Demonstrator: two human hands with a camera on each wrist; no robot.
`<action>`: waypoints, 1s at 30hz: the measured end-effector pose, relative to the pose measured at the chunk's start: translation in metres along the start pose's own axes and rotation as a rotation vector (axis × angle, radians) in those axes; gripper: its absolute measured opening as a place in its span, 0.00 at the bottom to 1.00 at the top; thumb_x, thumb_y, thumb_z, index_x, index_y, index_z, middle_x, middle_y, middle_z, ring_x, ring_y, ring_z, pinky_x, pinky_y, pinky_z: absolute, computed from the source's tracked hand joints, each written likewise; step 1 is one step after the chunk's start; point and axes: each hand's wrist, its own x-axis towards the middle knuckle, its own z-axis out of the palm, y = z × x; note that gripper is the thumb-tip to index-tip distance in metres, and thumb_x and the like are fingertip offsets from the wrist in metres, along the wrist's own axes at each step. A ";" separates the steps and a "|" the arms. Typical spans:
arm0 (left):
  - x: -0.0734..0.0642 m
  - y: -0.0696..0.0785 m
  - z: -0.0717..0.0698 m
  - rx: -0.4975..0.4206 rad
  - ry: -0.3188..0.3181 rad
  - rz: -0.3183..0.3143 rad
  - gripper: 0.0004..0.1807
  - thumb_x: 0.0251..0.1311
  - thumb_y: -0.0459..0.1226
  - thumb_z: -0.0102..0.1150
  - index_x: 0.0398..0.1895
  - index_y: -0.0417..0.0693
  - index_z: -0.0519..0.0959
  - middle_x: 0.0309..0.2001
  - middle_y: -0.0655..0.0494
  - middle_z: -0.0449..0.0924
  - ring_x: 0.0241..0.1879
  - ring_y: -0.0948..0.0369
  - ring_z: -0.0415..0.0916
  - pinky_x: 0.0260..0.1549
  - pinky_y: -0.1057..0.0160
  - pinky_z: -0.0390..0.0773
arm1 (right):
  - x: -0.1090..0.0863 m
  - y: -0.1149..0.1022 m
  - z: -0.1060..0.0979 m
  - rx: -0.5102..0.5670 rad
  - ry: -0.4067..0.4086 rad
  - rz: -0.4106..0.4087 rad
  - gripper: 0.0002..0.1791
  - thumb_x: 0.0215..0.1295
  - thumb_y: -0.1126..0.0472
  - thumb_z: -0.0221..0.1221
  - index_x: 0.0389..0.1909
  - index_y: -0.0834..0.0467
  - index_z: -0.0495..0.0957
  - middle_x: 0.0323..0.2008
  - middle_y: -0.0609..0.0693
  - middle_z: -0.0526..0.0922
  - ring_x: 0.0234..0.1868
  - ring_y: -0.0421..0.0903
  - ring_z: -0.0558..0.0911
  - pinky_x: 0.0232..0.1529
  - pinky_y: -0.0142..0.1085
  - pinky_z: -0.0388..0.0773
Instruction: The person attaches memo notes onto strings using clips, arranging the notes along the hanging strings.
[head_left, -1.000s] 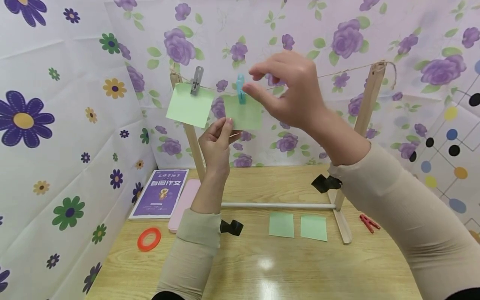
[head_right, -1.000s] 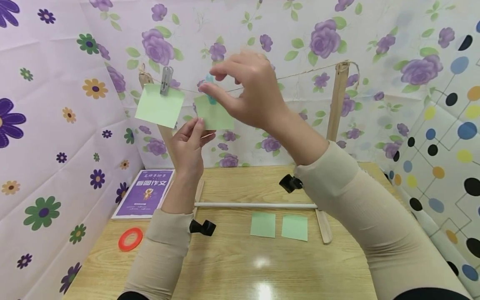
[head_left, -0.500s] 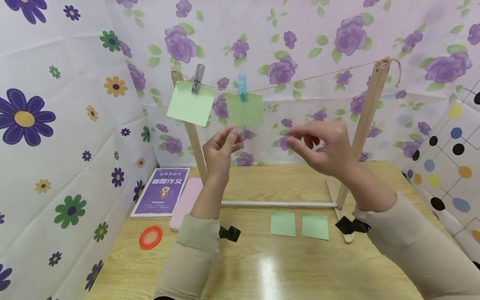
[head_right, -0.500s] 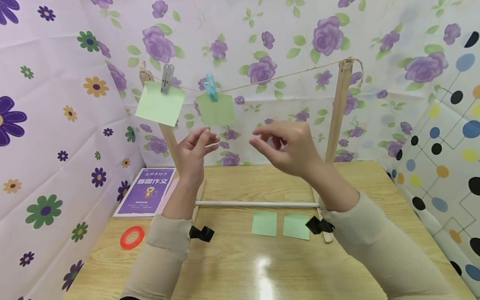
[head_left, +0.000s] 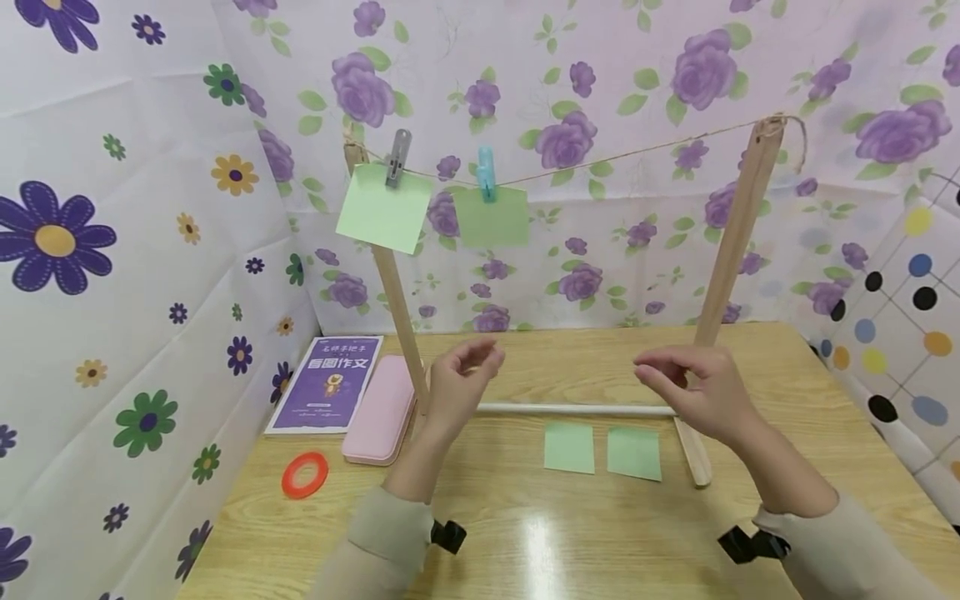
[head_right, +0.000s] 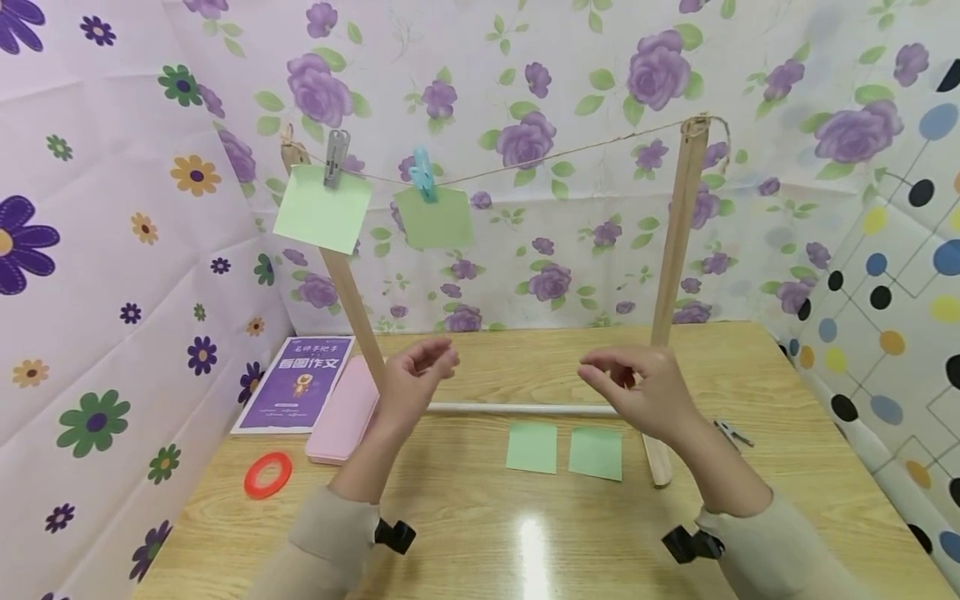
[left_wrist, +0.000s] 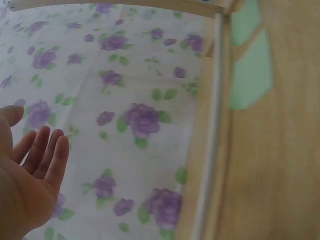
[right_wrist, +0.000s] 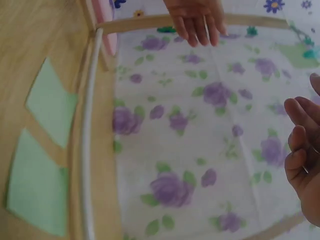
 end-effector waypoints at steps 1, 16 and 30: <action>-0.005 -0.006 0.001 0.028 -0.019 -0.002 0.19 0.66 0.45 0.66 0.53 0.44 0.83 0.44 0.52 0.86 0.44 0.54 0.83 0.46 0.65 0.86 | -0.008 0.003 -0.002 -0.014 -0.004 0.039 0.08 0.56 0.76 0.67 0.35 0.64 0.87 0.22 0.44 0.83 0.17 0.34 0.68 0.15 0.25 0.64; -0.051 -0.076 0.029 0.223 -0.252 -0.057 0.18 0.66 0.43 0.67 0.53 0.43 0.83 0.50 0.47 0.84 0.48 0.58 0.81 0.48 0.66 0.84 | -0.108 0.040 -0.039 -0.178 0.223 0.608 0.07 0.69 0.64 0.64 0.39 0.65 0.86 0.24 0.39 0.85 0.13 0.36 0.74 0.10 0.27 0.70; -0.056 -0.108 0.066 0.501 -0.262 -0.149 0.19 0.59 0.47 0.73 0.49 0.48 0.84 0.39 0.61 0.83 0.36 0.67 0.78 0.38 0.66 0.82 | -0.162 0.062 -0.065 -0.118 0.290 0.948 0.19 0.70 0.50 0.64 0.45 0.64 0.86 0.29 0.37 0.88 0.26 0.37 0.81 0.23 0.24 0.78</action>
